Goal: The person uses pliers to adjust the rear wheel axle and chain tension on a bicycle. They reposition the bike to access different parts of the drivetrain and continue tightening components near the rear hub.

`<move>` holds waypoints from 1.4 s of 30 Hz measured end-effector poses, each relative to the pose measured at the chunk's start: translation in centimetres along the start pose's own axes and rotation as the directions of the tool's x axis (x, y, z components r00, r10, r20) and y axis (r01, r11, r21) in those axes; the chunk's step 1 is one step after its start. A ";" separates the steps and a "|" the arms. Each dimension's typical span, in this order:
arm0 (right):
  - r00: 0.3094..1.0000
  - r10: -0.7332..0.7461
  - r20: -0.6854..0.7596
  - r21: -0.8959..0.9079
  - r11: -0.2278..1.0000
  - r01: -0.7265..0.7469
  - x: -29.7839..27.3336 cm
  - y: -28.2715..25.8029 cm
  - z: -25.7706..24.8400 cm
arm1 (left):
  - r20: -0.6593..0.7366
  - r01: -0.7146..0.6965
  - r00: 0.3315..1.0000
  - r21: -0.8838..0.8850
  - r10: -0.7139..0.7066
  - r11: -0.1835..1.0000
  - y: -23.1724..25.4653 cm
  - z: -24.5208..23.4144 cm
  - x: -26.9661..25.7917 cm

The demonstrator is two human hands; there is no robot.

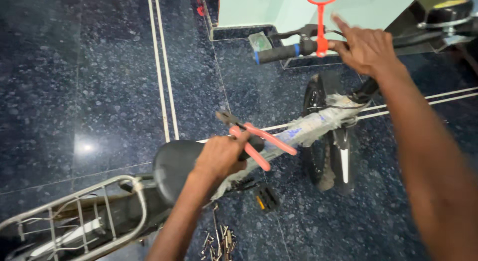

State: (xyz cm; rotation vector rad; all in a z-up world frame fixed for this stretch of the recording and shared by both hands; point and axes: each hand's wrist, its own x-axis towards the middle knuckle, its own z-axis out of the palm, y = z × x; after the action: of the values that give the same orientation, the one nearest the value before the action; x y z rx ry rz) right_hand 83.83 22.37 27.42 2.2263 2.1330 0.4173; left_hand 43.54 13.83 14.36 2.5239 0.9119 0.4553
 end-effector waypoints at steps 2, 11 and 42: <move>0.999 -0.022 0.035 -0.089 0.996 0.025 0.2 0.1 0.1 | 0.027 0.031 0.999 0.005 -0.031 1.000 -0.5 -0.3 0.4; 0.972 0.223 0.072 -0.189 0.960 -0.207 0.7 2.5 1.3 | 0.061 0.069 0.996 0.010 -0.069 0.998 -0.6 -2.0 -0.8; 0.816 0.224 -0.532 0.474 0.878 0.069 -24.4 -1.1 -7.3 | -0.090 0.186 0.981 0.206 -0.170 0.961 0.6 0.3 0.0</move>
State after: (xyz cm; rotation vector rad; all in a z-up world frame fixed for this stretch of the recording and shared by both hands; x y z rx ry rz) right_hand 80.59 -2.78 30.01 2.7387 2.6854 0.7228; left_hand 44.00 13.32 14.41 2.5969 1.2650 0.4112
